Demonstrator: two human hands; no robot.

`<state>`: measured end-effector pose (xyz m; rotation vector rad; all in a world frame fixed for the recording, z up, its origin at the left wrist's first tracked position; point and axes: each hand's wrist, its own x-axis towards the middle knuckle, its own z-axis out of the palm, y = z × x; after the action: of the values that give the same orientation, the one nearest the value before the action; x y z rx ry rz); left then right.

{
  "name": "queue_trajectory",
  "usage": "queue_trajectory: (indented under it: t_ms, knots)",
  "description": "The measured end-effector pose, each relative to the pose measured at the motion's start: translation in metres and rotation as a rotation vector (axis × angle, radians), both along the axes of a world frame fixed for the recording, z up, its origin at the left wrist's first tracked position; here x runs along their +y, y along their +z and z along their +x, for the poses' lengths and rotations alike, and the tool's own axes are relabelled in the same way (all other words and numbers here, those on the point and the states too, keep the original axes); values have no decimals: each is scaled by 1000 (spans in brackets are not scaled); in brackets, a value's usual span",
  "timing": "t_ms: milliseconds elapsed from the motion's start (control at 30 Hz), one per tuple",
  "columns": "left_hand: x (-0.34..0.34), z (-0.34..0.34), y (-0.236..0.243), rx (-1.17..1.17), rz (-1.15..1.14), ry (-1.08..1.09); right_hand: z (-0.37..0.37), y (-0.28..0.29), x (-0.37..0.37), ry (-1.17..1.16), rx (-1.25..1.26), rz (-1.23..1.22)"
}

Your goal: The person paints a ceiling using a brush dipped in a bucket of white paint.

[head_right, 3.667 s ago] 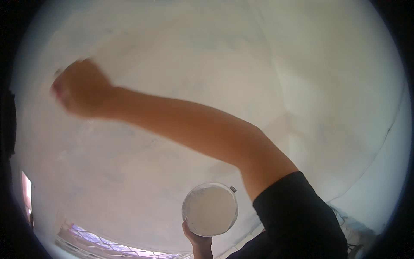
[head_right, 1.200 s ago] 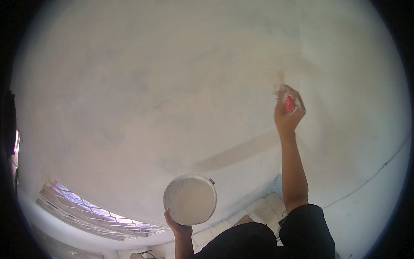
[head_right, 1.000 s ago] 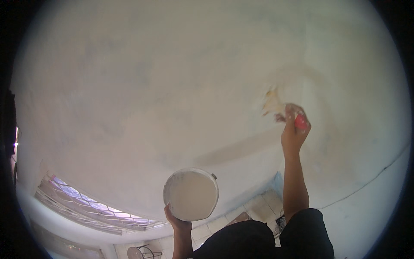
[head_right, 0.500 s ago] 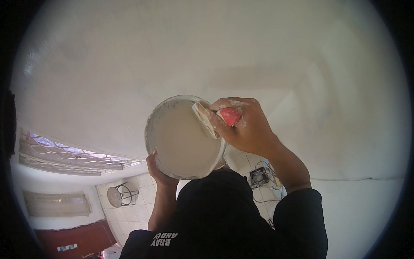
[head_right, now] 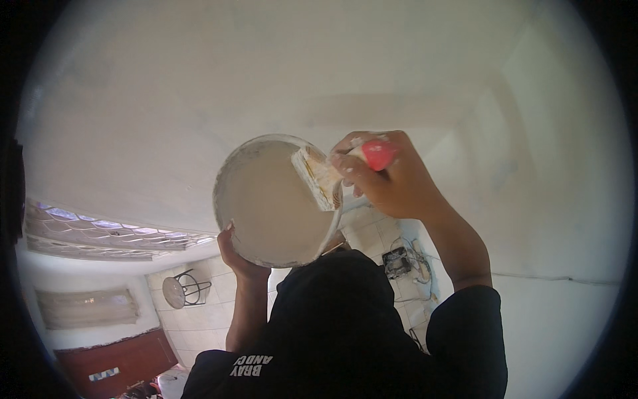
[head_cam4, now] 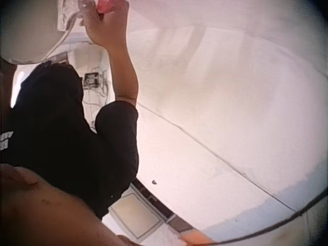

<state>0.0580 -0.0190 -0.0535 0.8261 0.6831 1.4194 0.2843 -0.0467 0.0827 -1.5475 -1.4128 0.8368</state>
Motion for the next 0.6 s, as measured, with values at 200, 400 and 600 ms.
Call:
queue_trajectory:
  t_ms: [200, 400, 600]
  knots:
    - [4, -9, -38, 259, 124, 36, -1, -2, -6, -40, 103, 97]
    - [2, -9, -47, 666, 424, 140, 5, -11, -6, -43, 255, 168]
    - [8, -4, -23, -168, -164, -136, 17, -13, -3, -62, 297, 224]
